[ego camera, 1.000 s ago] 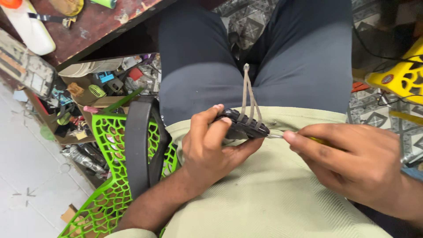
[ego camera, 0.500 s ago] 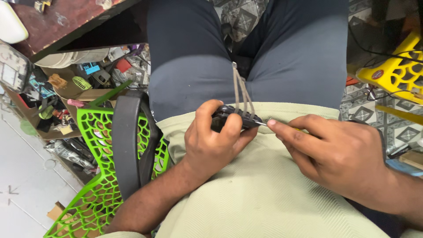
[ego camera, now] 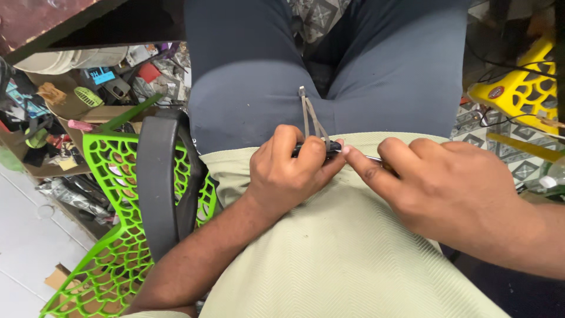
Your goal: The person uses a soldering iron on a white phone back cover, then handles a black power bank, prying it open with a screwdriver and removing the battery. The person works at a cluttered repair bench with tools and electronic parts visible.
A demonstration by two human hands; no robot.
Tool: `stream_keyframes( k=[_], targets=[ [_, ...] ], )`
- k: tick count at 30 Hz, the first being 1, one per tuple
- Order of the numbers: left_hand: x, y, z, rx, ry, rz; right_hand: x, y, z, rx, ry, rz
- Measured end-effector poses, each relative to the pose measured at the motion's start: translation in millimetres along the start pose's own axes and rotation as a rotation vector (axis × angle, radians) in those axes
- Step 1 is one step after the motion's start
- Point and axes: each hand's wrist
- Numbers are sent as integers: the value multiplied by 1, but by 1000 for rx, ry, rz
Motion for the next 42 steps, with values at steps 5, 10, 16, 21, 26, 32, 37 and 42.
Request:
stream_keyframes(
  k=[5,10,16,21,26,32,37,42],
  targets=[
    [1,0,2,11,-4,-24,9,-12,3,-165,53,-118],
    [1,3,7,-5,-30,-8,15,-16,8,-113,179,-234],
    [-1,6,9,-43,-32,25,19,-18,15,-257,166,-300],
    [1,3,4,8,-25,32,22,-14,16,-66,-161,-126],
    [2,1,2,38,-42,79,17,-9,19,28,-278,-64],
    [2,1,3,33,-45,92,12,-5,18,109,-159,-79],
    [4,3,5,30,-55,83,13,-8,-2,159,27,-119],
    [3,8,10,-36,-60,75,-4,-12,-5,-35,456,-299]
  ],
)
Point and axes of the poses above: each hand's wrist, its own y-axis away from the middle knuckle, its own z-axis out of the palm, x = y × z, and after that the axes turned 1 degree about x, right-handed
